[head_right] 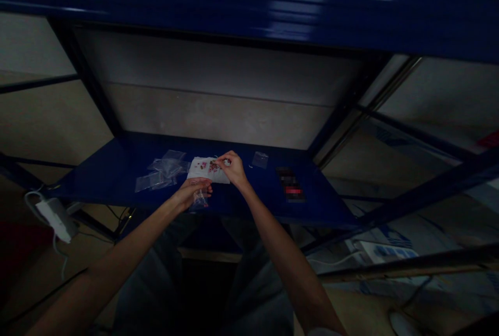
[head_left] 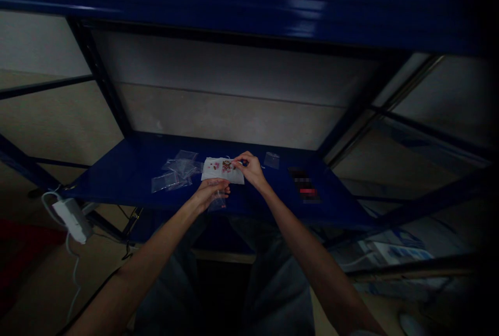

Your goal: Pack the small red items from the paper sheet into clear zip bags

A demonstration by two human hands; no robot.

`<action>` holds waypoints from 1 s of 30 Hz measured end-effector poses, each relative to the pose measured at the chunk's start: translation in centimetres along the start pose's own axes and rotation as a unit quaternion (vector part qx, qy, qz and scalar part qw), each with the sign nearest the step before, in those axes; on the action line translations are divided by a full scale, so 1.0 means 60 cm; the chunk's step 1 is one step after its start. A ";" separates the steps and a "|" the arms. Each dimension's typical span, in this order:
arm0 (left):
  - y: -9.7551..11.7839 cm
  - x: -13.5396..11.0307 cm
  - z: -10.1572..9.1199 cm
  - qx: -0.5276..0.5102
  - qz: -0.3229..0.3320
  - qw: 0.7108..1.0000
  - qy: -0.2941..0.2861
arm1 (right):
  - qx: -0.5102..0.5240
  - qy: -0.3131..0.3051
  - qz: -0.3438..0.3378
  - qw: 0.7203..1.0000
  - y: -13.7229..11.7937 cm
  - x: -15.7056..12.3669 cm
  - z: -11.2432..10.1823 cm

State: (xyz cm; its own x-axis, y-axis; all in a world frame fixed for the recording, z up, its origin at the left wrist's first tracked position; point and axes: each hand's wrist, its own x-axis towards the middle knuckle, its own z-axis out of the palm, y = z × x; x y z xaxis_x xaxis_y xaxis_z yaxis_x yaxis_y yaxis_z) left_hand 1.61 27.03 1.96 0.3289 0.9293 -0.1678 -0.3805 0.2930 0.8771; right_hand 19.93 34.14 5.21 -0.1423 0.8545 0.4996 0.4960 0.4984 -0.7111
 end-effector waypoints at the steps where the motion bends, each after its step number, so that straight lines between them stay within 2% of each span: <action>1: -0.001 -0.001 0.002 0.006 0.011 1.000 -0.006 | 0.020 -0.014 -0.017 1.000 -0.016 -0.006 -0.007; 6: -0.007 0.005 0.021 0.040 0.021 0.998 -0.049 | 0.035 -0.117 -0.074 0.990 -0.072 -0.041 -0.020; 10: -0.005 0.015 0.036 0.044 0.029 0.996 -0.077 | 0.042 -0.171 -0.082 0.981 -0.077 -0.045 -0.028; 12: -0.002 0.019 0.038 0.046 0.032 0.995 -0.081 | 0.053 -0.149 -0.070 0.985 -0.062 -0.038 -0.032; 16: -0.004 0.011 0.035 0.038 0.030 0.996 -0.080 | 0.102 -0.036 0.009 0.994 0.005 -0.026 -0.024; 18: -0.008 -0.002 0.033 0.031 0.036 0.996 -0.076 | 0.079 0.009 0.064 0.995 0.047 -0.022 -0.014; 20: -0.014 -0.018 0.031 0.026 0.045 0.996 -0.070 | 0.024 0.027 0.099 0.994 0.083 -0.019 -0.004; 24: -0.018 -0.048 0.029 0.008 0.065 0.996 -0.053 | -0.036 0.014 0.089 0.995 0.117 -0.006 0.005; 30: 0.012 -0.071 0.001 -0.083 0.069 0.993 -0.038 | -0.171 -0.061 0.031 0.983 0.111 0.029 0.001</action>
State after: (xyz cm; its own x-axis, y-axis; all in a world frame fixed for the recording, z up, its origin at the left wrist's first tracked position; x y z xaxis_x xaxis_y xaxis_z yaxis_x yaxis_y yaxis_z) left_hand -0.02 23.26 3.30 0.3260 0.9453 -0.0112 -0.5618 0.2032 0.8019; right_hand 22.91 38.96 1.33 -0.1930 0.9035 0.3828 0.7631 0.3835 -0.5203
